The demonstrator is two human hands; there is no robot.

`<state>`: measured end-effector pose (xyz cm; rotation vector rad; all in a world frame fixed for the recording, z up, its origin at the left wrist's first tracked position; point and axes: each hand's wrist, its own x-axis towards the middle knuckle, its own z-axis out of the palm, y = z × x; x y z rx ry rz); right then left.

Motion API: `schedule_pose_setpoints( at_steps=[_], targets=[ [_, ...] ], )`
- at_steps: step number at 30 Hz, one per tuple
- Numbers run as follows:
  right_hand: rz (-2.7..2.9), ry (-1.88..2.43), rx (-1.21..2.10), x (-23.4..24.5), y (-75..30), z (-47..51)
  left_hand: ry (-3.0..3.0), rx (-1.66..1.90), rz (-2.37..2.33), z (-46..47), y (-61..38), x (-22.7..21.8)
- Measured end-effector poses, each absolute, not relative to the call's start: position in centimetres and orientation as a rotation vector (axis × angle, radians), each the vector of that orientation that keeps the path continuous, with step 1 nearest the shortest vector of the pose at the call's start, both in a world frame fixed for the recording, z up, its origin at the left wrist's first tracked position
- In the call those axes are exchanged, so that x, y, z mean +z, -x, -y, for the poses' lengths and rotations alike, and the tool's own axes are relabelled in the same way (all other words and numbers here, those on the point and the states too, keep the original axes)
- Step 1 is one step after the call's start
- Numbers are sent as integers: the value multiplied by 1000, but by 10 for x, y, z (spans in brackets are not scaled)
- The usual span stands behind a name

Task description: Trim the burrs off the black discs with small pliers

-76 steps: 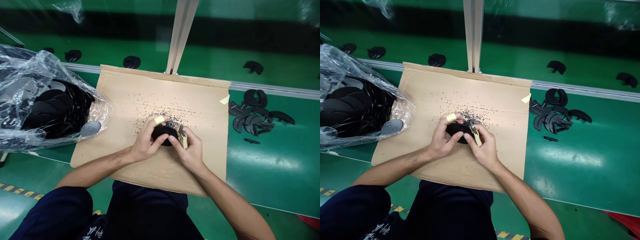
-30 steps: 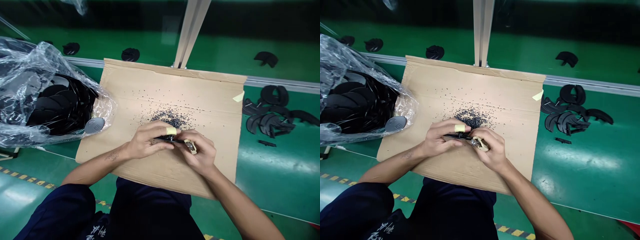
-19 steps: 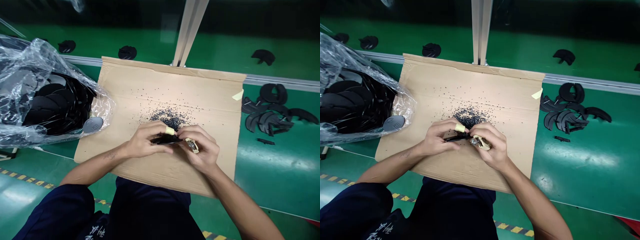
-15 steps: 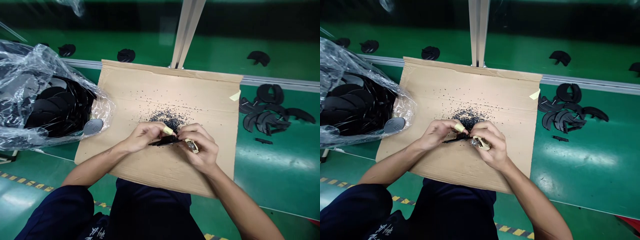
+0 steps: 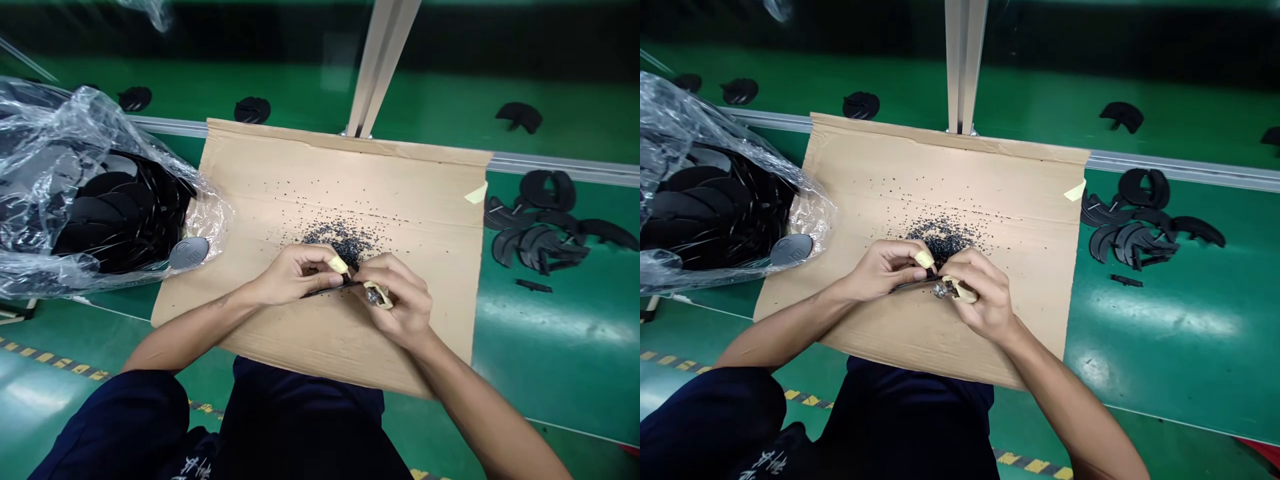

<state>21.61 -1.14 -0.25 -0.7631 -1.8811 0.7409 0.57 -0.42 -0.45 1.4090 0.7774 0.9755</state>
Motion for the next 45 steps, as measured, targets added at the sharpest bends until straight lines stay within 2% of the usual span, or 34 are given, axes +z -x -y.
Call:
schedule_pose_setpoints(
  at_steps=[4,10,14,35,37,42,45],
  targets=[
    [1853,798,639,-3,-216,12,-1493,1069,-713,6,-9,-7],
    [1927,826,653,-1,-224,4,-1819,1295,-922,7,-11,-5],
    [2083,928,458,-2,-229,-3,-1867,1354,-947,3,-8,-4],
    [2350,1000,-41,1,-235,0,-1855,1364,-868,7,-9,-8],
    [2344,1005,-35,0,-235,0,-1861,1341,-875,7,-9,-8],
    [2192,1010,226,-8,-235,-3,-1892,1312,-903,3,-7,-3],
    [2211,1090,70,-9,-234,-6,-1944,1264,-941,2,-6,-1]
  ],
)
